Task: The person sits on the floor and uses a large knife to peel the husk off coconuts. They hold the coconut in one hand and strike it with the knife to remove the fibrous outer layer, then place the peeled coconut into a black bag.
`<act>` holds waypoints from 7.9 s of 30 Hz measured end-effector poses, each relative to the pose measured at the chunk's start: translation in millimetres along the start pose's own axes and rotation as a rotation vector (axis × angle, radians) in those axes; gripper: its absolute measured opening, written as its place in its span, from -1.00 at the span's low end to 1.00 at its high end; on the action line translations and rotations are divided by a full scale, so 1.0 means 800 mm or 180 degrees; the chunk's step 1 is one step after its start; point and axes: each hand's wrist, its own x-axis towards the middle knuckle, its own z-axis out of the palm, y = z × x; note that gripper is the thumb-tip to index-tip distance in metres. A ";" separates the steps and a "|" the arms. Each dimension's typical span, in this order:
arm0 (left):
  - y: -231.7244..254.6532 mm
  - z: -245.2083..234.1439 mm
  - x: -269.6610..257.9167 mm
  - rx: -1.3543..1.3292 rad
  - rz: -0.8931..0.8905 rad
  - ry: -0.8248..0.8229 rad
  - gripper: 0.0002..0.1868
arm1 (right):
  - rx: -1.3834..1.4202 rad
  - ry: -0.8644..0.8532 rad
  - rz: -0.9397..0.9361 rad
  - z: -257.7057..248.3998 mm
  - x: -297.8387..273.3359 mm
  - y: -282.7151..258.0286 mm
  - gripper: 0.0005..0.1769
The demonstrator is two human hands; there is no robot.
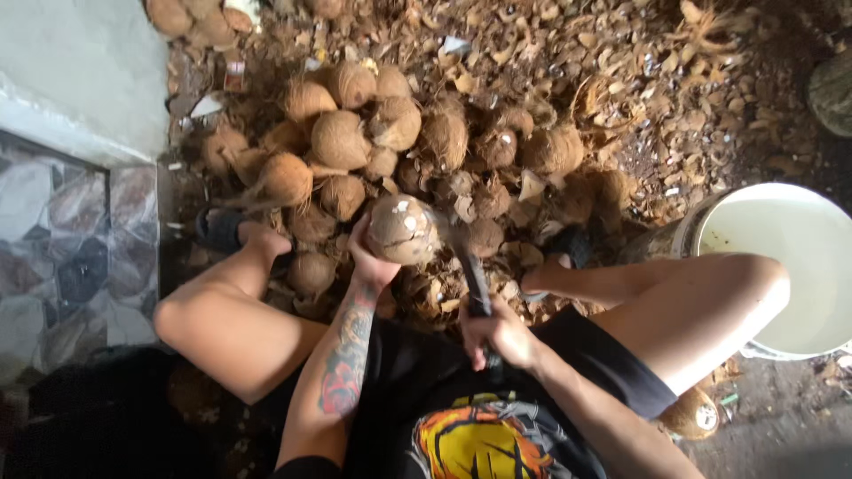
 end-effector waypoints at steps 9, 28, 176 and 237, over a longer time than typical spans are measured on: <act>0.002 -0.039 0.024 0.0239 0.0100 0.0665 -0.40 | -0.1682 0.0340 -0.4648 -0.041 0.048 0.059 -0.39; -0.006 -0.068 0.019 0.0756 -0.0169 0.0597 -0.08 | -0.0399 -0.0047 -0.4199 -0.007 -0.005 0.010 -0.01; -0.005 -0.057 0.032 0.0734 0.0394 0.0635 -0.32 | -0.1976 0.0812 -0.1243 -0.042 0.094 0.112 -0.78; 0.069 -0.007 0.018 0.0468 -0.0190 0.0599 -0.07 | -0.1886 0.1327 -0.0785 -0.044 0.099 0.066 -0.83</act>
